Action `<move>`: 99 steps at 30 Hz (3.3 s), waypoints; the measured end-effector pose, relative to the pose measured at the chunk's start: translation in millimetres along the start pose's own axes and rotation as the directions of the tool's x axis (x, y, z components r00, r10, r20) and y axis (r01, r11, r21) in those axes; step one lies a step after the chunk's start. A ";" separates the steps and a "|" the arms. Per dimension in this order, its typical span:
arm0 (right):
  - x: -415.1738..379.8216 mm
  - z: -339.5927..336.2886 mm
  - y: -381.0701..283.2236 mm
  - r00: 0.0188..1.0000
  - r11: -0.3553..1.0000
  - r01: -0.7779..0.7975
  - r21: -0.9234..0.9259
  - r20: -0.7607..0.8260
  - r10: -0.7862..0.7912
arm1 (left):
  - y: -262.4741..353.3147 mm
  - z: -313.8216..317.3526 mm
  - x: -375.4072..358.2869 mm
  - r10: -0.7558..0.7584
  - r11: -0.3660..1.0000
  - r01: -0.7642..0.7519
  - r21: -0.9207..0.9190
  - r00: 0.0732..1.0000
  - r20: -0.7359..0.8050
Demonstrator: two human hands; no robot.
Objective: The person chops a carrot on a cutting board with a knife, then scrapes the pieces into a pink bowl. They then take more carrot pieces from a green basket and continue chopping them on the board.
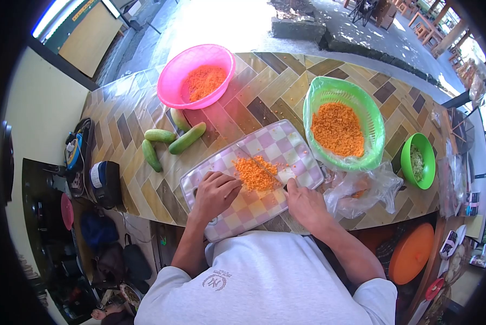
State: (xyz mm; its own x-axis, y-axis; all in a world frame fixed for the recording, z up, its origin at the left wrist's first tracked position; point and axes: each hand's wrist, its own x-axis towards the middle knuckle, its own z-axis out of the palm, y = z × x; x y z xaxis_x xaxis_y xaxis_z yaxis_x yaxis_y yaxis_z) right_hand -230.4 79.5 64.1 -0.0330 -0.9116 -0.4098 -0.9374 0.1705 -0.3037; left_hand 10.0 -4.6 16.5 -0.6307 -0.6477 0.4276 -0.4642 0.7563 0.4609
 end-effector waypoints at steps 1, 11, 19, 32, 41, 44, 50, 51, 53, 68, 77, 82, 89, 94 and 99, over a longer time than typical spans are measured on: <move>0.7 -7.0 1.2 1.000 1.000 0.013 -0.013 -0.005 -0.014 | 0.0 -0.8 1.0 -0.006 1.000 0.006 0.000 1.000 -0.004; 6.6 -15.3 5.4 1.000 0.998 0.004 -0.063 -0.009 -0.005 | -2.4 -2.1 -6.5 -0.044 0.999 0.044 0.008 0.999 -0.026; -5.2 -8.9 -15.0 1.000 1.000 0.005 -0.027 0.021 -0.005 | -3.2 0.9 -6.8 -0.066 0.996 0.063 -0.066 0.997 -0.043; -14.4 24.2 -34.3 1.000 1.000 0.022 0.006 -0.017 -0.022 | -1.5 -4.8 -9.7 -0.079 0.995 0.077 -0.062 0.996 -0.034; -13.4 24.7 -38.2 0.994 1.000 0.019 0.005 -0.107 -0.018 | -5.5 -5.1 -9.5 -0.074 0.997 0.072 -0.037 0.996 -0.058; -22.9 18.9 -46.6 0.999 0.999 0.024 0.047 -0.035 -0.022 | -7.9 -4.4 -11.2 -0.086 0.996 0.083 -0.040 0.994 -0.073; -12.8 46.1 -36.6 0.995 0.998 0.056 -0.023 -0.081 -0.058 | -9.5 -3.7 -12.4 -0.101 0.995 0.100 -0.027 0.994 -0.052; -15.0 47.9 -37.5 0.993 0.997 0.065 -0.047 -0.096 -0.070 | -8.8 -4.2 -15.8 -0.104 0.994 0.103 -0.023 0.994 -0.035; -17.6 34.6 -40.1 0.993 0.998 0.067 -0.016 -0.095 -0.068 | -10.9 -3.4 -12.3 -0.096 0.995 0.096 -0.011 0.995 -0.025; -14.3 37.6 -42.6 0.996 0.998 0.058 -0.036 -0.062 -0.060 | -13.3 -3.3 -16.3 -0.088 0.995 0.089 -0.046 0.996 0.021; -21.7 22.9 -50.5 0.995 0.997 0.077 -0.033 -0.057 -0.078 | -9.8 3.1 -16.7 -0.143 0.970 0.140 -0.198 0.990 -0.001; -17.9 35.2 -44.5 0.995 0.996 0.083 0.029 -0.048 -0.082 | -5.8 0.8 -13.8 -0.177 0.963 0.159 -0.219 0.982 -0.063; -15.4 29.3 -48.3 0.995 0.995 0.095 0.006 -0.019 -0.094 | -2.2 -3.7 -12.2 -0.232 0.952 0.218 -0.216 0.972 -0.043; -8.6 44.6 -39.7 0.990 0.993 0.116 -0.002 -0.077 -0.116 | -2.0 -5.7 -11.1 -0.148 0.979 0.148 -0.139 0.989 0.008; -16.6 29.8 -48.7 0.992 0.992 0.126 -0.013 -0.030 -0.126 | 2.4 -2.4 -10.5 -0.118 0.983 0.116 -0.143 0.993 -0.004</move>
State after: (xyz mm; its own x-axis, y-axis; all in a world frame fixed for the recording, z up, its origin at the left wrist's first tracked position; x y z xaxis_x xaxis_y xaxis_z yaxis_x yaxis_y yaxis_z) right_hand -173.8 97.5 60.1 0.0754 -0.9366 -0.3422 -0.9384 0.0495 -0.3421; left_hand 17.0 3.8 15.0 -0.5694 -0.7325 0.3731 -0.4409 0.6552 0.6135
